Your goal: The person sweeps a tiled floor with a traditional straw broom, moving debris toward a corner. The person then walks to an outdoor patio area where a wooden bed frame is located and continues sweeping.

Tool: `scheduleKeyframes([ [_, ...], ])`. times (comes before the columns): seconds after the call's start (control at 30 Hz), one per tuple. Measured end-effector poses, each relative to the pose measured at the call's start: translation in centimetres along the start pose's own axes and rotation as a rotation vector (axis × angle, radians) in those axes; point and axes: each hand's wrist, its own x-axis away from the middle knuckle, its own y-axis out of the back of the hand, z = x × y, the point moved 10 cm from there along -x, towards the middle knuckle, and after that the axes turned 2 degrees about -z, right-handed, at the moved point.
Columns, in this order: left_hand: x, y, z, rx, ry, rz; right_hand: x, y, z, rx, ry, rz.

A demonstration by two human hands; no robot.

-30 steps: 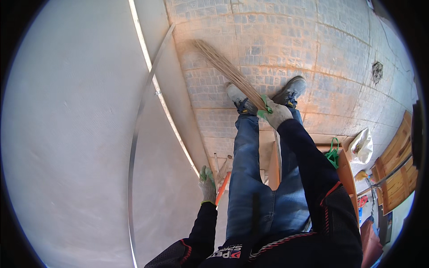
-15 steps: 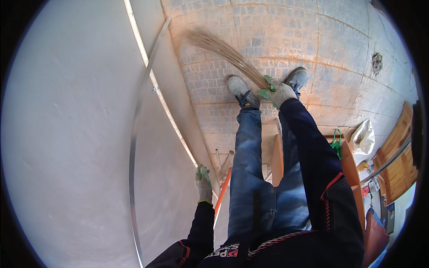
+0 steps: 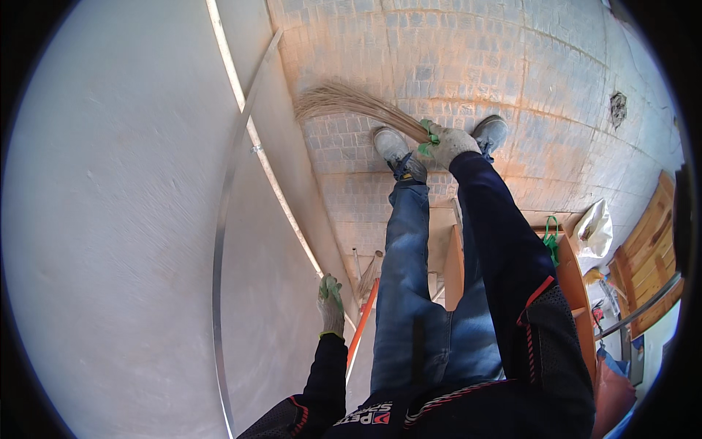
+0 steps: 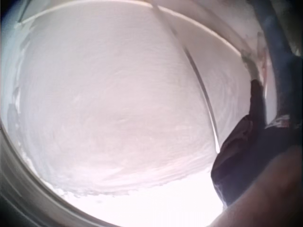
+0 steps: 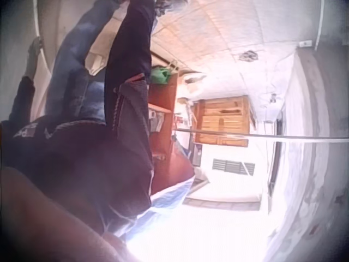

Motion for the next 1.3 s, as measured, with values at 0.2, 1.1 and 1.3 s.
scheduleKeyframes([
  [0.2,0.3,2.3,1.8,0.029,0.048,-0.02,8.5,-0.4,-3.4,-0.152,0.017,-0.071],
  [1.1,1.2,1.8,4.2,-0.023,0.133,0.013,10.2,0.2,-0.1,0.157,0.121,0.098],
  [1.3,0.4,2.1,2.7,-0.002,0.071,0.007,-0.8,1.8,2.1,-0.063,0.001,-0.105],
])
